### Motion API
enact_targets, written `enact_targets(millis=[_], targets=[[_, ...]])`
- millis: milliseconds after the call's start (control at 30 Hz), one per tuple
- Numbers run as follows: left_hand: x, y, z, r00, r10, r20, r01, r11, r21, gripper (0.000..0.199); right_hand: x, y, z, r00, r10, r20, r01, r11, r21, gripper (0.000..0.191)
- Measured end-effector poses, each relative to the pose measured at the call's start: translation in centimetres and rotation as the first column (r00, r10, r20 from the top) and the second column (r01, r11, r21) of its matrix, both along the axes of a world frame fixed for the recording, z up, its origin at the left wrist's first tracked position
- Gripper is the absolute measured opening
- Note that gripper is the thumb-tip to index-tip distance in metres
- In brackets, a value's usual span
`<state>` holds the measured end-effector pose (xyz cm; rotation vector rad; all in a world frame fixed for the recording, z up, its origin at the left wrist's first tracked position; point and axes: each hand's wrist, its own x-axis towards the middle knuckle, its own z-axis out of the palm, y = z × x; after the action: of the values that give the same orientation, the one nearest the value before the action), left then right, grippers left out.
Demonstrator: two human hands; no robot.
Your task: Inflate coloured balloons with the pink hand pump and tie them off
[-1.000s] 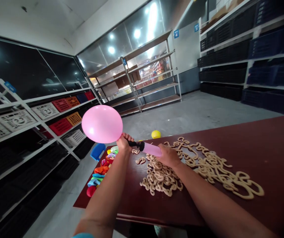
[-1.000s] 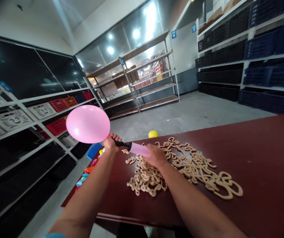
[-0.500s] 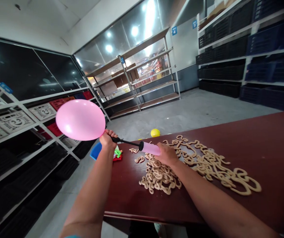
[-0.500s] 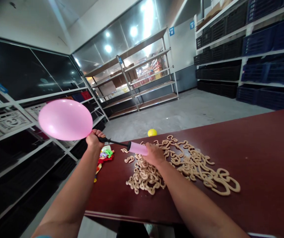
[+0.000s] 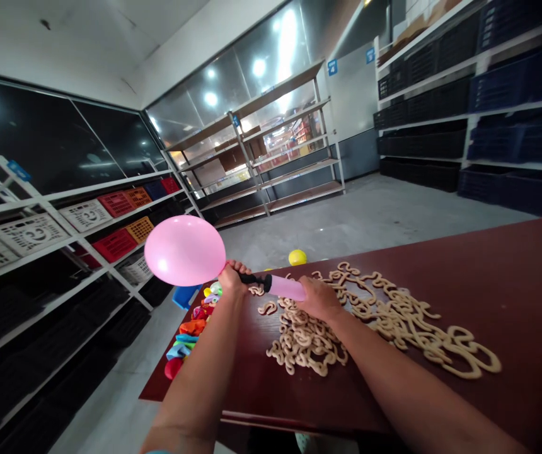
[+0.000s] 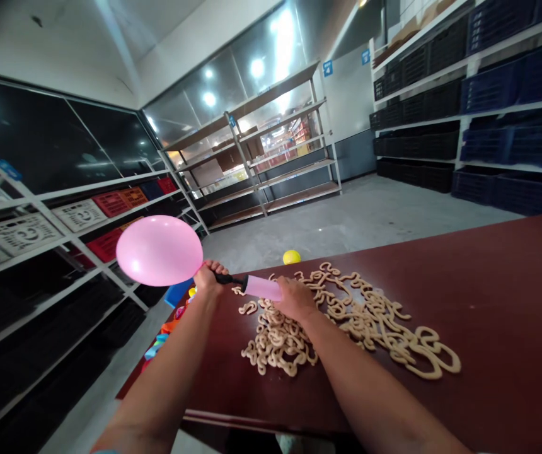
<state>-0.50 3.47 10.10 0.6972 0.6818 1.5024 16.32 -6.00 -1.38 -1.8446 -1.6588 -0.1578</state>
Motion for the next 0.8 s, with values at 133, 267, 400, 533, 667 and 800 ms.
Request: enact_targets(millis=[133, 267, 400, 533, 667, 800], targets=[[-3.2, 1.3, 2.9, 0.999, 0.043, 0.000, -0.043, 0.997, 0.066, 0.016, 0.2, 0.0, 0.2, 1.000, -0.015, -0.002, 0.015, 1.000, -0.007, 0.023], [-5.2, 2.1, 4.7, 0.997, 0.075, -0.007, -0.074, 0.993, 0.089, 0.016, 0.3, 0.0, 0.3, 0.999, -0.034, 0.000, 0.034, 0.999, -0.032, 0.023], [-4.7, 2.0, 3.5, 0.997, 0.075, 0.017, -0.076, 0.994, 0.077, 0.015, 0.3, -0.1, 0.3, 0.998, -0.059, 0.024, 0.060, 0.997, -0.048, 0.025], [-2.1, 1.2, 0.5, 0.999, 0.021, 0.040, -0.022, 1.000, 0.022, 0.018, 0.2, -0.1, 0.2, 0.998, -0.051, 0.027, 0.053, 0.997, -0.058, 0.028], [0.7, 0.1, -2.1, 0.999, -0.015, 0.029, 0.016, 1.000, -0.022, 0.019, 0.1, -0.1, 0.1, 1.000, -0.026, 0.016, 0.027, 0.998, -0.064, 0.029], [1.7, -0.5, -2.8, 1.000, -0.017, 0.025, 0.017, 1.000, -0.022, 0.017, 0.1, 0.0, -0.1, 1.000, -0.012, 0.018, 0.013, 0.999, -0.045, 0.029]])
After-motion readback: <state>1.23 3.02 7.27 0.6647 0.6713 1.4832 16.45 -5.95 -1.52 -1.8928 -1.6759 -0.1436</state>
